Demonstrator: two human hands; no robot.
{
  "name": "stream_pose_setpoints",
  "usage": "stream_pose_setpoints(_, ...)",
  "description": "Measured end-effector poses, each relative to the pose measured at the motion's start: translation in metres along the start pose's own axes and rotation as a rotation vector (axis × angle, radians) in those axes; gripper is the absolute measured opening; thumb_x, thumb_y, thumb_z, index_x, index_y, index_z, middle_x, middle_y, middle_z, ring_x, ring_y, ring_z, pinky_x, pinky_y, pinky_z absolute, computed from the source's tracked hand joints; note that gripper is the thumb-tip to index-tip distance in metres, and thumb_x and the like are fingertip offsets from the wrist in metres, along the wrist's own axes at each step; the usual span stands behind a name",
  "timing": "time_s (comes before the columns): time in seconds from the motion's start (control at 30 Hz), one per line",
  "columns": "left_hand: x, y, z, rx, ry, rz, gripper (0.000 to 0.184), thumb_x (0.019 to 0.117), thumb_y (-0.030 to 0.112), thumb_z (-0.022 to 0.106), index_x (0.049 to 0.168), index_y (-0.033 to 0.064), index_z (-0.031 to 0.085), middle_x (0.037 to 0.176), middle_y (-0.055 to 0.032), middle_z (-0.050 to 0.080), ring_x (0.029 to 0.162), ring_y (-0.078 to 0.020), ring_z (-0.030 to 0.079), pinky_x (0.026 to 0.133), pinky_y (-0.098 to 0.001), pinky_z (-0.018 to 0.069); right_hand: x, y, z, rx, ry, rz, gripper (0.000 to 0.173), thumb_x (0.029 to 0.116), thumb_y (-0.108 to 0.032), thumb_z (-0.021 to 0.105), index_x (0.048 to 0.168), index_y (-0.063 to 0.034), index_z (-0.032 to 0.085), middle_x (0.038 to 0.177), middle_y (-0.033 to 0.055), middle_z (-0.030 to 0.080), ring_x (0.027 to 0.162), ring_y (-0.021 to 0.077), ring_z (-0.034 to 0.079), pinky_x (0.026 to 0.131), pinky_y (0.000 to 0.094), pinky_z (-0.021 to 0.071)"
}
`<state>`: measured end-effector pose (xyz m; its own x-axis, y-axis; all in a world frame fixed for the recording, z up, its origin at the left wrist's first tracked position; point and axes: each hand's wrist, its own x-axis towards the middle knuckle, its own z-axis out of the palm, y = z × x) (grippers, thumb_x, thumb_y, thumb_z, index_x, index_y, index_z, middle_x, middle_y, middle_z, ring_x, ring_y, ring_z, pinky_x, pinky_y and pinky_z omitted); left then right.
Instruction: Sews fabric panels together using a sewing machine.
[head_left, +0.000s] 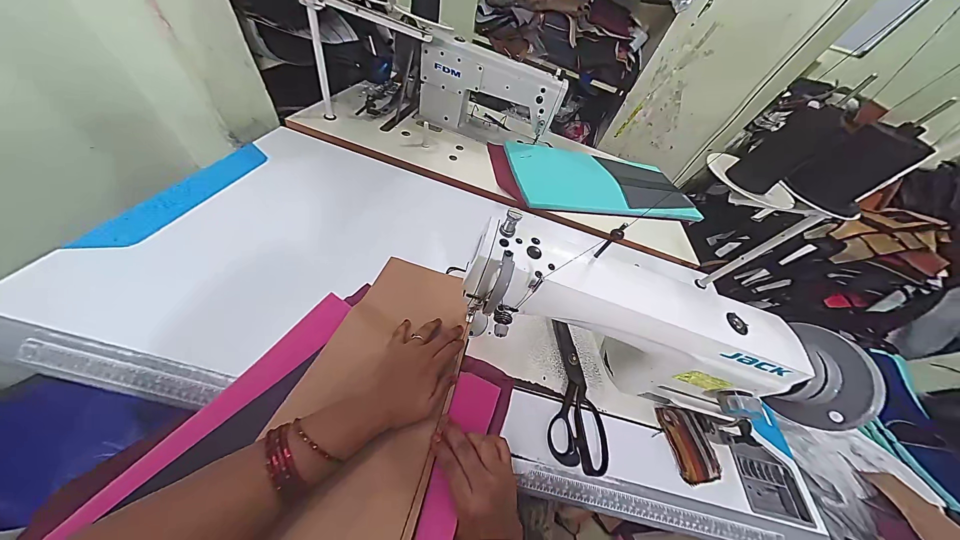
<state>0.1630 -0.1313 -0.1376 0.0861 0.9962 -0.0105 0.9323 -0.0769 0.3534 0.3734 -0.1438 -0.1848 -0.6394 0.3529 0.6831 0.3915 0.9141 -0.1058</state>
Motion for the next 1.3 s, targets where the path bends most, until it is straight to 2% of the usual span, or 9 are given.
stream_pose_setpoints(0.2, 0.003, -0.001, -0.004, 0.002, -0.027, -0.018, 0.056, 0.1035, 0.041, 0.035, 0.148, 0.0125, 0.052, 0.162, -0.0043, 0.043, 0.152, -0.0393, 0.033, 0.111, -0.077, 0.0221, 0.004, -0.002, 0.001, 0.002, 0.004, 0.046, 0.03, 0.0953, -0.006, 0.053, 0.102, -0.0191, 0.08, 0.119, -0.0048, 0.076, 0.095, 0.0146, 0.068, 0.08, 0.0321, 0.0493)
stream_pose_setpoints(0.47, 0.042, -0.001, -0.024, -0.063, -0.194, -0.117, 0.057, 0.1082, 0.034, 0.04, 0.156, 0.0027, 0.04, 0.168, -0.0103, 0.031, 0.158, -0.0351, 0.018, 0.123, -0.0663, 0.0048, 0.027, 0.022, 0.01, 0.01, -0.02, 0.127, 0.03, 0.0925, -0.006, 0.055, 0.101, -0.0184, 0.081, 0.118, -0.0055, 0.077, 0.099, 0.0182, 0.07, 0.08, 0.0374, 0.0514)
stream_pose_setpoints(0.63, 0.063, -0.005, -0.031, -0.052, -0.198, -0.144, 0.048, 0.108, 0.024, 0.034, 0.147, 0.0025, 0.053, 0.159, -0.0144, 0.045, 0.155, -0.037, 0.025, 0.124, -0.0651, 0.0062, 0.043, 0.039, 0.017, 0.032, -0.05, 0.168, 0.03, 0.0896, -0.004, 0.057, 0.099, -0.0179, 0.082, 0.113, -0.0047, 0.078, 0.101, 0.0203, 0.072, 0.081, 0.0411, 0.054)
stream_pose_setpoints(0.77, 0.076, -0.006, -0.037, -0.025, -0.209, -0.158, 0.046, 0.1066, 0.023, 0.036, 0.136, -0.0003, 0.061, 0.156, -0.0201, 0.047, 0.154, -0.0393, 0.026, 0.123, -0.0653, 0.0086, 0.055, 0.05, 0.018, 0.088, -0.097, 0.237, 0.031, 0.0884, 0.001, 0.059, 0.1, -0.0165, 0.082, 0.113, -0.0028, 0.078, 0.103, 0.0232, 0.072, 0.078, 0.0448, 0.0542)
stream_pose_setpoints(0.97, 0.09, -0.009, -0.042, -0.078, -0.143, -0.161, 0.043, 0.1042, 0.02, 0.049, 0.14, -0.002, 0.056, 0.154, -0.0214, 0.048, 0.153, -0.0379, 0.03, 0.125, -0.0612, 0.0121, 0.067, 0.058, 0.027, 0.07, -0.073, 0.248, 0.03, 0.0866, 0.003, 0.061, 0.098, -0.0151, 0.082, 0.108, -0.0016, 0.079, 0.1, 0.0239, 0.073, 0.076, 0.0456, 0.0545)
stream_pose_setpoints(1.1, 0.079, -0.021, -0.037, -0.057, -0.09, 0.01, 0.039, 0.1072, 0.016, 0.041, 0.132, -0.0061, 0.062, 0.146, -0.0237, 0.056, 0.147, -0.0397, 0.04, 0.123, -0.057, 0.0215, 0.056, 0.05, 0.021, 0.022, -0.138, 0.239, 0.042, 0.082, 0.006, 0.064, 0.115, -0.0144, 0.079, 0.127, -0.0016, 0.074, 0.11, 0.0263, 0.07, 0.082, 0.0484, 0.055)
stream_pose_setpoints(1.17, 0.058, -0.023, -0.032, -0.073, -0.087, 0.085, 0.042, 0.108, 0.019, 0.038, 0.136, -0.004, 0.061, 0.149, -0.0217, 0.054, 0.147, -0.0411, 0.04, 0.123, -0.0605, 0.0209, 0.042, 0.039, 0.008, 0.056, -0.227, 0.22, 0.057, 0.0698, -0.004, 0.076, 0.127, -0.0077, 0.072, 0.137, 0.0058, 0.067, 0.126, 0.0332, 0.063, 0.093, 0.0562, 0.0539)
stream_pose_setpoints(1.23, 0.024, -0.013, -0.03, -0.092, -0.125, 0.095, 0.048, 0.1064, 0.027, 0.045, 0.148, 0.003, 0.053, 0.161, -0.0166, 0.041, 0.154, -0.0407, 0.027, 0.122, -0.0661, 0.0163, 0.017, 0.021, 0.001, 0.091, -0.185, 0.164, 0.075, 0.0568, -0.022, 0.082, 0.129, -0.005, 0.069, 0.137, 0.0117, 0.066, 0.129, 0.0377, 0.06, 0.096, 0.0589, 0.0523)
stream_pose_setpoints(1.3, -0.012, 0.002, -0.02, -0.113, -0.087, 0.093, 0.051, 0.1018, 0.033, 0.057, 0.147, 0.0084, 0.056, 0.163, -0.0162, 0.039, 0.154, -0.0425, 0.025, 0.118, -0.0733, 0.0142, -0.01, 0.002, 0.007, 0.031, -0.055, 0.079, 0.061, 0.0692, -0.034, 0.071, 0.125, -0.0105, 0.07, 0.13, 0.0097, 0.07, 0.123, 0.0326, 0.063, 0.096, 0.0503, 0.0528)
